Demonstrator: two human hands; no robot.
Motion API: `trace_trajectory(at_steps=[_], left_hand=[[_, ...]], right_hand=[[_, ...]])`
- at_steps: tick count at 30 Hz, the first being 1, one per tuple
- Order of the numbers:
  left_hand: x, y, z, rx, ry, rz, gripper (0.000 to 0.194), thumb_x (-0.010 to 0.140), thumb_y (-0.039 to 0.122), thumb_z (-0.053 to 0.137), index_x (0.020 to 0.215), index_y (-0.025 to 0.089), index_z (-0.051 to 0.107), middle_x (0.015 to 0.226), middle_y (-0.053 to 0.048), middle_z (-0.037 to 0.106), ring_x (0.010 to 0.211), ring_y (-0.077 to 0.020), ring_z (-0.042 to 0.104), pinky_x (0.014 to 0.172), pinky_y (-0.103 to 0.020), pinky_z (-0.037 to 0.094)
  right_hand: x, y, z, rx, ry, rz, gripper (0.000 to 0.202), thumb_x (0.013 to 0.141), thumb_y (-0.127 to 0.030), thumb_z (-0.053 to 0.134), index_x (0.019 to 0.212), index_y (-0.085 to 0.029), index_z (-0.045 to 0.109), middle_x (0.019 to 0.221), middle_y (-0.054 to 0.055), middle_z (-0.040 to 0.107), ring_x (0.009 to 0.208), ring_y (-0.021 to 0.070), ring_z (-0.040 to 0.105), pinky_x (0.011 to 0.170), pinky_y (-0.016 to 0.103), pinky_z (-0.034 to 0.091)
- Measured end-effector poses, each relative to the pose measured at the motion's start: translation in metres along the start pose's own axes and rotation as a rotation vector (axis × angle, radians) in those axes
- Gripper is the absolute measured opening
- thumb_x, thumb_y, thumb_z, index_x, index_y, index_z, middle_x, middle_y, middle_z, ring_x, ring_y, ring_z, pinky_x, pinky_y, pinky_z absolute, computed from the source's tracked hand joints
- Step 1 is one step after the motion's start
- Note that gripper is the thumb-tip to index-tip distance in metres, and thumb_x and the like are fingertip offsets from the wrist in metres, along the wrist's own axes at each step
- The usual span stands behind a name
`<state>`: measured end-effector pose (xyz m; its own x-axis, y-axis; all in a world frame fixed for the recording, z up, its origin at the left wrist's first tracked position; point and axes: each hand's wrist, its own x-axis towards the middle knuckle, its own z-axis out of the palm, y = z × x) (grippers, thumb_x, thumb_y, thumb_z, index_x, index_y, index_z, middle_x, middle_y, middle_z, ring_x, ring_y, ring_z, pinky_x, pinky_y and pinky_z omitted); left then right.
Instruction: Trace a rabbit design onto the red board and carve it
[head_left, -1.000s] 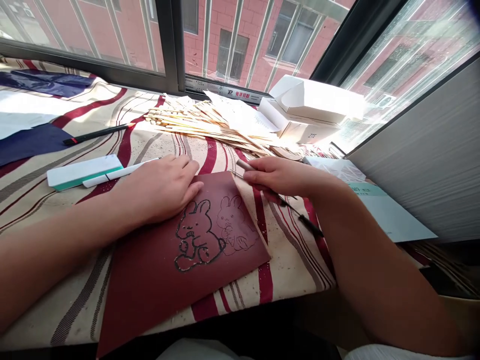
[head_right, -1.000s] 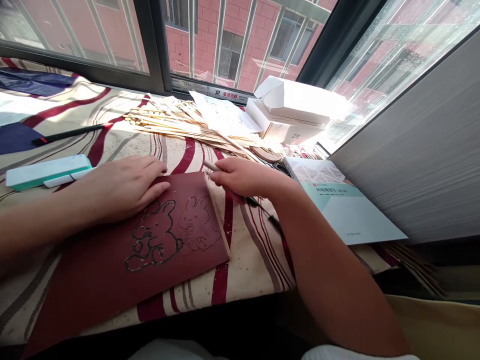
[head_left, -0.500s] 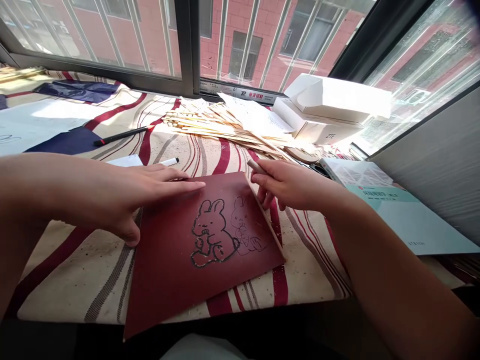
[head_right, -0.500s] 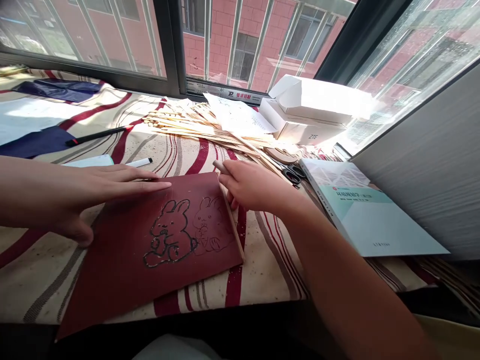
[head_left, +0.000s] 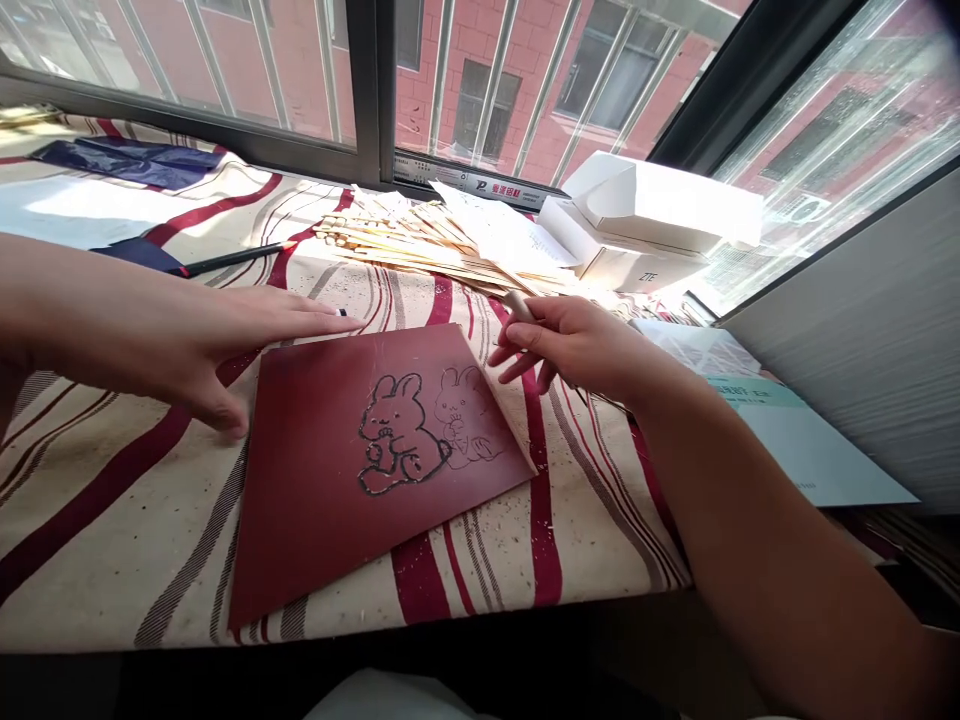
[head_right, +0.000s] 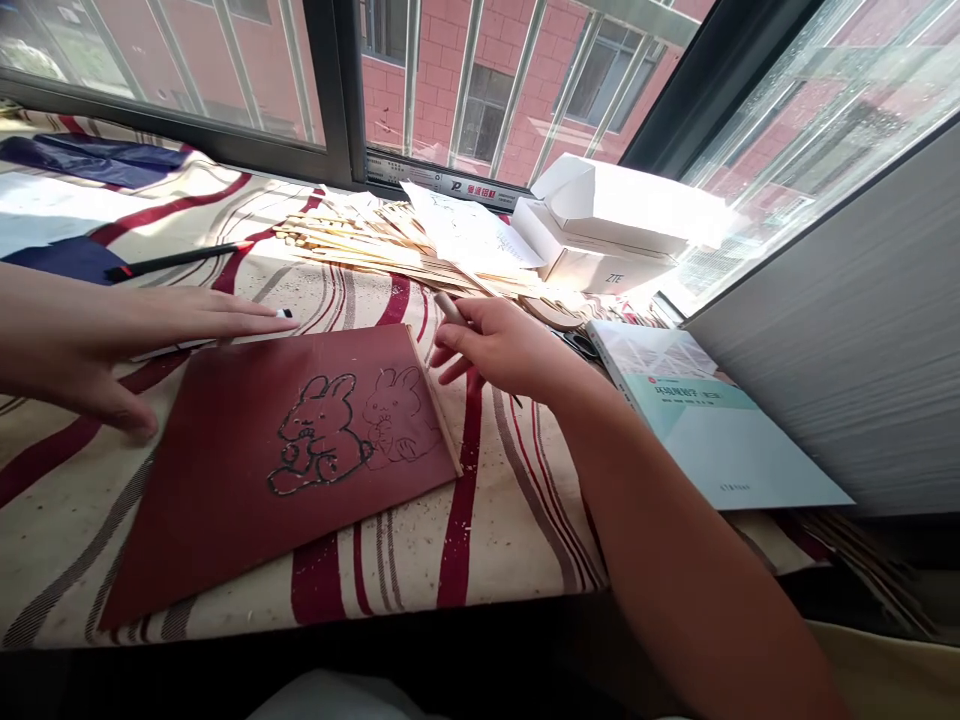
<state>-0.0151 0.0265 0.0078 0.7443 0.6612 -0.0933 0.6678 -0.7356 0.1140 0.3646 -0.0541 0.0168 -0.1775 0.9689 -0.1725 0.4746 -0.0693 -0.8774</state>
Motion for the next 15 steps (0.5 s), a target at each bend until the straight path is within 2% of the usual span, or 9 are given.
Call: trace_trajectory(at_steps=[1,2,3,4,6,7,9,12,15], left_hand=[[0.002,0.005,-0.001,-0.018,-0.079,0.056,0.082,0.088,0.058,0.076,0.164,0.041,0.05,0.167,0.002,0.057,0.146,-0.0336,0.059,0.116,-0.05,0.052],[0.007,0.013,-0.001,-0.031,-0.078,0.084,0.073,0.098,0.055,0.063,0.167,0.041,0.044,0.173,0.002,0.049,0.152,-0.0329,0.052,0.122,-0.053,0.045],[0.014,0.023,0.001,-0.051,-0.071,0.119,0.07,0.101,0.052,0.056,0.169,0.038,0.042,0.176,0.0,0.045,0.155,-0.0327,0.048,0.125,-0.055,0.041],[0.024,0.034,0.003,-0.067,-0.035,0.108,0.065,0.104,0.048,0.048,0.168,0.036,0.043,0.175,-0.001,0.045,0.154,-0.0304,0.048,0.127,-0.054,0.038],[0.047,0.055,0.013,-0.102,0.085,0.06,0.059,0.107,0.047,0.039,0.16,0.027,0.053,0.162,-0.007,0.06,0.145,-0.0283,0.057,0.124,-0.05,0.042],[0.057,0.063,0.019,-0.128,0.126,0.086,0.063,0.104,0.051,0.039,0.156,0.02,0.057,0.154,-0.013,0.066,0.139,-0.0299,0.061,0.12,-0.048,0.045],[0.074,0.073,0.031,-0.137,0.142,0.103,0.066,0.103,0.054,0.039,0.152,0.015,0.059,0.149,-0.017,0.068,0.136,-0.0321,0.063,0.119,-0.049,0.046],[0.082,0.077,0.042,-0.129,0.157,0.159,0.06,0.102,0.052,0.038,0.143,0.019,0.066,0.139,-0.017,0.072,0.127,-0.0329,0.065,0.116,-0.05,0.048],[0.08,0.076,0.044,-0.124,0.171,0.196,0.056,0.102,0.052,0.038,0.138,0.023,0.069,0.139,-0.016,0.07,0.128,-0.0338,0.064,0.116,-0.051,0.048]], right_hand=[[-0.001,0.0,0.0,0.044,0.009,-0.087,0.012,0.1,-0.016,0.065,0.089,-0.017,0.063,0.091,0.01,0.079,0.067,0.0151,0.076,0.044,0.021,0.045],[-0.002,0.0,0.001,0.112,0.012,-0.183,0.007,0.098,-0.016,0.067,0.092,-0.018,0.064,0.089,0.007,0.077,0.059,0.0109,0.07,0.043,0.021,0.041],[-0.003,0.0,0.003,0.198,-0.001,-0.271,0.004,0.097,-0.017,0.068,0.096,-0.019,0.065,0.087,0.003,0.074,0.053,0.0072,0.061,0.042,0.022,0.037],[-0.003,0.0,0.005,0.289,-0.035,-0.332,0.004,0.097,-0.02,0.069,0.1,-0.02,0.066,0.085,0.001,0.072,0.049,0.0051,0.051,0.041,0.022,0.032],[-0.003,0.0,0.013,0.446,-0.109,-0.375,0.011,0.101,-0.031,0.069,0.104,-0.021,0.066,0.079,-0.001,0.066,0.048,0.0049,0.039,0.041,0.023,0.028],[-0.002,0.001,0.017,0.503,-0.124,-0.375,0.017,0.102,-0.038,0.069,0.103,-0.021,0.066,0.077,-0.002,0.062,0.05,0.0057,0.038,0.041,0.023,0.027],[0.001,0.002,0.026,0.573,-0.089,-0.382,0.024,0.101,-0.045,0.071,0.097,-0.022,0.064,0.076,-0.003,0.057,0.055,0.0073,0.045,0.044,0.022,0.034],[0.005,0.001,0.036,0.572,0.029,-0.424,0.027,0.094,-0.044,0.08,0.094,-0.024,0.061,0.09,-0.001,0.063,0.066,0.0095,0.058,0.049,0.022,0.044],[0.007,-0.003,0.045,0.543,0.07,-0.408,0.025,0.092,-0.042,0.081,0.1,-0.027,0.062,0.102,0.0,0.068,0.06,0.0086,0.056,0.043,0.024,0.039]])
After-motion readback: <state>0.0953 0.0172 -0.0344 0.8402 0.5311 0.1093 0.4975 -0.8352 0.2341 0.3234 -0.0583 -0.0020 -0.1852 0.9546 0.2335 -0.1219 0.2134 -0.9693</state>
